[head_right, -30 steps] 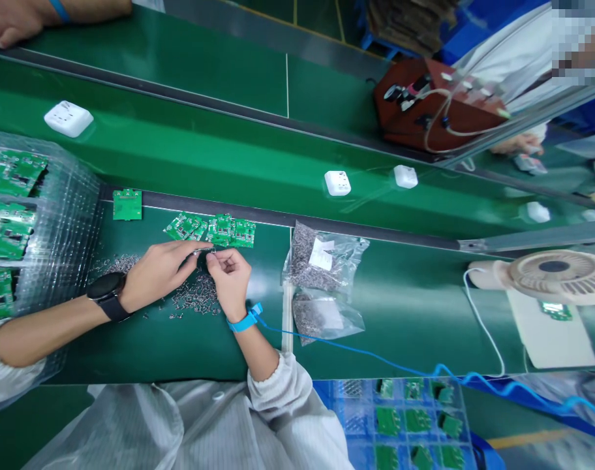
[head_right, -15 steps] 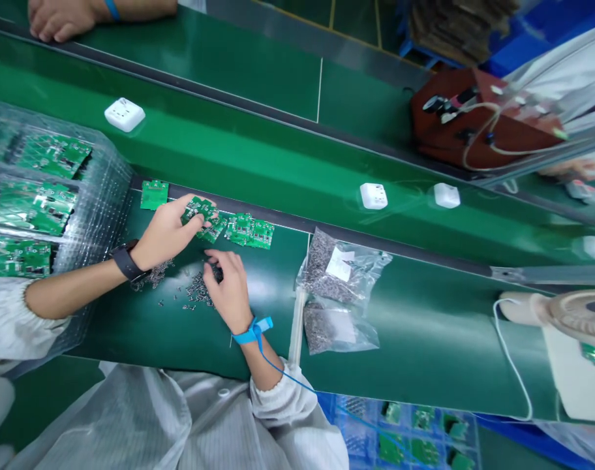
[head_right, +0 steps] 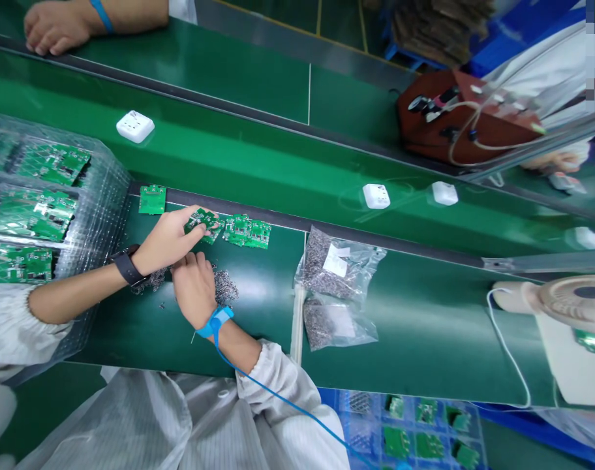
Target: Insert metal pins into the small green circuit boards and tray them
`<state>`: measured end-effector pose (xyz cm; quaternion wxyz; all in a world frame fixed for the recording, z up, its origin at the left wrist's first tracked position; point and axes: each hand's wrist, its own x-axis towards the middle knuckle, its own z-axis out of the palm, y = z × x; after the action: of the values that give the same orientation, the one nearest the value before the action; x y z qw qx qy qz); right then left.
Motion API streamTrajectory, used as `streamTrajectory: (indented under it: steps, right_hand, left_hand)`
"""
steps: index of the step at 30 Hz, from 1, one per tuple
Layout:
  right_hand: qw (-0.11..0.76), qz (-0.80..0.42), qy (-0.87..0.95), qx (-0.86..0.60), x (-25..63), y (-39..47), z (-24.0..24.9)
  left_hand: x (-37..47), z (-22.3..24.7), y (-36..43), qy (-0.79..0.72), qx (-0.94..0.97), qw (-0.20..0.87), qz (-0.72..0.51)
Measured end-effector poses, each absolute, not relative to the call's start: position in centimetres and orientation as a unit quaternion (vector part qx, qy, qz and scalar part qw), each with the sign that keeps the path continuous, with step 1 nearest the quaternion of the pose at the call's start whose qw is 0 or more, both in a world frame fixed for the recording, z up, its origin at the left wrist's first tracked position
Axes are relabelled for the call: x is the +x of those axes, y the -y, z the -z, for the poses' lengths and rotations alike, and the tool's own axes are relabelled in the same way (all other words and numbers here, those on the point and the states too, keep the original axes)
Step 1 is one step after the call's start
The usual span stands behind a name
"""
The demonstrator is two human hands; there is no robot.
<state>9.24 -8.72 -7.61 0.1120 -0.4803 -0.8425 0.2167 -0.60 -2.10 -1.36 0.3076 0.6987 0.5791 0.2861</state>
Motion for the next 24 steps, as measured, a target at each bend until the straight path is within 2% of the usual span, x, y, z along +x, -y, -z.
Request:
streamTrajectory:
  steps: [3, 10, 15, 19, 24]
  right_hand:
    - [0.125, -0.246, 0.852, -0.445, 9.7, 8.8, 7.8]
    - [0.264, -0.434, 0.743, -0.436, 11.1, 8.1, 7.5]
    - [0.317, -0.515, 0.661, -0.445, 11.7, 8.0, 7.3]
    - [0.386, -0.519, 0.630, -0.430, 12.7, 7.6, 7.6]
    - [0.470, -0.531, 0.558, -0.431, 15.0, 5.8, 7.5]
  left_hand:
    - [-0.6, 1.4, 2.1, -0.580, 0.707, 0.307, -0.264]
    - [-0.6, 1.4, 2.1, -0.582, 0.715, 0.295, -0.249]
    - [-0.6, 1.4, 2.0, -0.577, 0.694, 0.334, -0.272]
    - [-0.6, 1.8, 1.7, -0.567, 0.642, 0.409, -0.316]
    - [-0.7, 2.2, 1.4, -0.543, 0.509, 0.566, -0.355]
